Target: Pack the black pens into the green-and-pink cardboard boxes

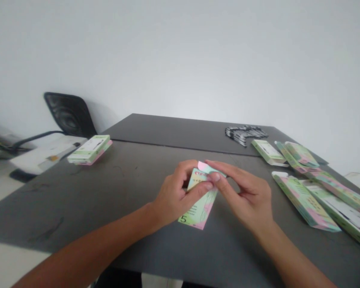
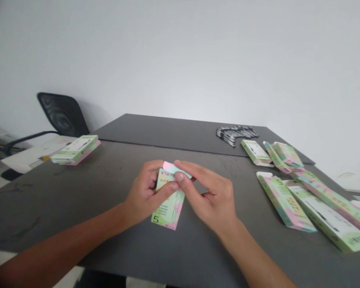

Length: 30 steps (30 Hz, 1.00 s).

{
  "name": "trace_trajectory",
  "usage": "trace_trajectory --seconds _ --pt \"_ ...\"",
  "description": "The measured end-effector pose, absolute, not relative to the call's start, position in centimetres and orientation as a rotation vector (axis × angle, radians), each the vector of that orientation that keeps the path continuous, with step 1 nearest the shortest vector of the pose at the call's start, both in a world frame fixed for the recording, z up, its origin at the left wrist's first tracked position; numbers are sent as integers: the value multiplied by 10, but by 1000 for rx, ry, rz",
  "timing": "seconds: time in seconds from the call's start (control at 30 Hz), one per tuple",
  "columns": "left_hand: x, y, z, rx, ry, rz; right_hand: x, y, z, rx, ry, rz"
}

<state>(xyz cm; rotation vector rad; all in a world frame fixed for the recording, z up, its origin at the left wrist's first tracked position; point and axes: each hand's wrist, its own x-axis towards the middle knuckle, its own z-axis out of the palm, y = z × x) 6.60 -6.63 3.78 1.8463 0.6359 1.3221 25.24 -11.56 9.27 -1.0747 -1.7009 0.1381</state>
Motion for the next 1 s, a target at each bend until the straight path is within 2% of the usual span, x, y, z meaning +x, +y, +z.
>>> trace_trajectory --seconds 0.3,0.63,1.0 --pt "67 -64 36 1819 688 1207 248 -114 93 -1127 -1566 363" --pt "64 -65 46 1914 780 1164 245 -115 96 -1132 -1491 465" --pt "63 -66 52 1907 819 1130 248 -118 94 -1124 -1552 422"
